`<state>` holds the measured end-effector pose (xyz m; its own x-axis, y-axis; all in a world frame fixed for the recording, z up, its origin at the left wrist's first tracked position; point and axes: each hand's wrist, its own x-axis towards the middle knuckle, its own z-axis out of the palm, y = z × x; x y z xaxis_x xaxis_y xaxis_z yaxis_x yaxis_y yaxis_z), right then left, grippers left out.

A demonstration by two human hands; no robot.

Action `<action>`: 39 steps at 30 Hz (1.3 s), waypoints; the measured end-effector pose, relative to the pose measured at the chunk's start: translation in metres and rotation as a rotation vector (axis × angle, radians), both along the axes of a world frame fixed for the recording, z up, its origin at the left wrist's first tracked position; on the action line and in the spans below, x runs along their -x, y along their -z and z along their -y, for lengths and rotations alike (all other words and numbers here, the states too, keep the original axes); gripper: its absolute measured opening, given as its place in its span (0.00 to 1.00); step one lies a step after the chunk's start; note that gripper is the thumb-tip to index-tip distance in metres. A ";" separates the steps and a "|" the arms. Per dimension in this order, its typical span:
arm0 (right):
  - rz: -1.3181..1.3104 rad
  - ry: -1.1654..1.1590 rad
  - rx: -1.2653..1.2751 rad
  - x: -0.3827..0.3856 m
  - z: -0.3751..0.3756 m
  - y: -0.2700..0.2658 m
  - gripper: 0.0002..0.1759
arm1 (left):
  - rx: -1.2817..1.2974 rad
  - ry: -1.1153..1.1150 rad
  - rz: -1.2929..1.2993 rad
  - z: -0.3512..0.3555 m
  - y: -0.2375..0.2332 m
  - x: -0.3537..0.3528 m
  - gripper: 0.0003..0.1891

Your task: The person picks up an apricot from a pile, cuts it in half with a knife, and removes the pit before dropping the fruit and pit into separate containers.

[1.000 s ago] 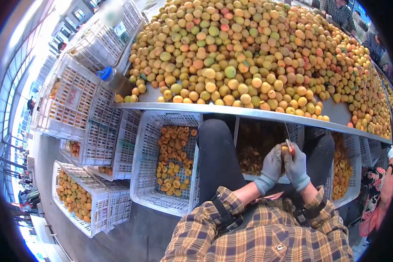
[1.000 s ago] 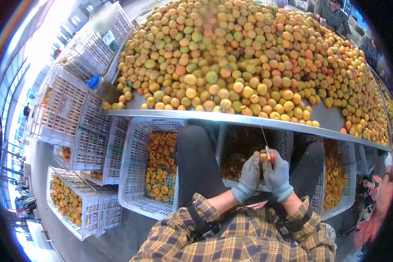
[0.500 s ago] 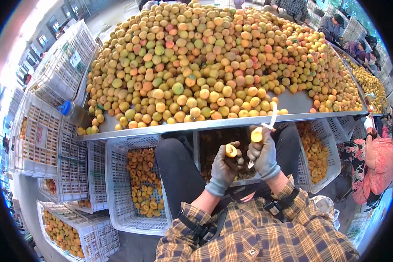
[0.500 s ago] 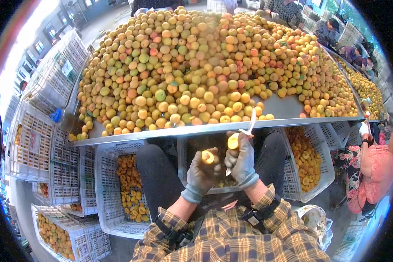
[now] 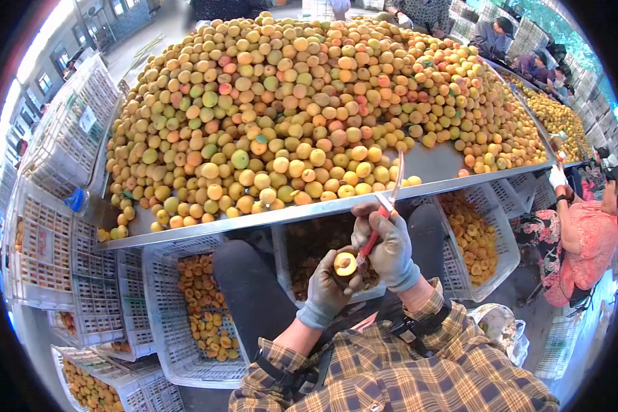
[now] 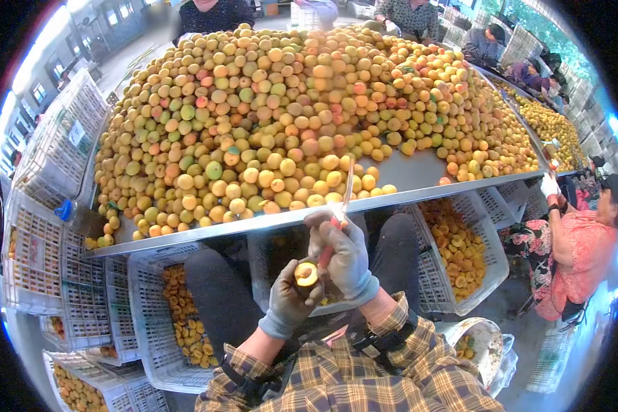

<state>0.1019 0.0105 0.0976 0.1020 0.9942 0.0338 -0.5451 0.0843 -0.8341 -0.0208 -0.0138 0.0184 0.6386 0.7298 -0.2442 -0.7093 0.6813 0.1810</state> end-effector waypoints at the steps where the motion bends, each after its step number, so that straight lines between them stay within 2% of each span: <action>1: 0.045 0.041 -0.014 -0.005 0.000 0.005 0.13 | 0.002 0.008 0.009 0.001 -0.001 -0.003 0.23; 4: -0.097 0.034 -0.032 -0.011 0.004 0.013 0.11 | 0.048 0.137 -0.139 0.004 -0.006 -0.006 0.25; 9: -0.095 0.050 -0.017 -0.004 0.012 0.015 0.10 | 0.027 0.181 -0.218 0.008 -0.004 -0.012 0.26; 12: -0.010 0.019 -0.018 -0.003 0.017 0.019 0.10 | 0.002 0.179 -0.285 0.010 -0.003 -0.013 0.27; 14: 0.254 0.076 -0.075 0.002 0.022 0.021 0.15 | -0.010 0.156 -0.455 0.012 -0.004 -0.014 0.27; 15: 0.387 0.105 -0.102 0.005 0.023 0.022 0.18 | -0.009 0.157 -0.456 0.012 -0.003 -0.014 0.27; 17: 0.388 0.119 -0.111 0.008 0.023 0.026 0.19 | -0.148 0.134 -0.579 0.014 -0.003 -0.012 0.28; 19: 0.283 0.100 -0.051 0.008 0.022 0.036 0.18 | -0.064 0.122 -0.568 0.015 0.000 -0.012 0.25; 20: 0.150 0.048 0.007 0.008 0.021 0.040 0.17 | 0.015 0.109 -0.555 0.015 0.002 -0.012 0.23; 21: 0.148 0.050 0.009 0.007 0.019 0.040 0.17 | 0.016 0.111 -0.557 0.015 0.005 -0.010 0.23; 23: -0.235 0.056 0.150 0.005 0.014 0.039 0.16 | -0.136 0.121 -0.558 0.015 0.008 -0.006 0.21; 24: -0.302 0.078 0.230 0.004 0.012 0.038 0.17 | -0.135 0.124 -0.563 0.014 0.007 -0.006 0.21; 27: -0.370 0.033 0.280 -0.004 0.011 0.044 0.18 | -0.144 0.164 -0.565 0.014 0.001 -0.008 0.20; 29: -0.396 0.066 0.332 -0.005 0.011 0.041 0.18 | -0.031 0.080 -0.482 0.015 -0.012 -0.014 0.18; 33: -0.510 0.010 0.354 -0.012 0.009 0.048 0.17 | -0.079 0.132 -0.539 0.012 0.009 -0.017 0.17; 35: -0.546 -0.004 0.371 -0.015 0.008 0.054 0.17 | 0.190 0.213 -0.193 0.010 0.005 -0.015 0.15; 36: -0.647 -0.079 0.360 -0.016 0.005 0.055 0.17 | 0.194 0.218 -0.199 0.011 0.008 -0.014 0.15; 37: -0.748 -0.153 0.348 -0.019 0.004 0.054 0.18 | 0.212 0.246 -0.072 0.013 0.013 -0.014 0.16; 38: -0.664 -0.157 0.372 -0.019 0.004 0.050 0.19 | 0.227 0.274 0.054 0.015 0.015 -0.014 0.16; 39: -0.674 -0.153 0.364 -0.016 0.003 0.047 0.19 | 0.224 0.280 0.043 0.014 0.014 -0.014 0.16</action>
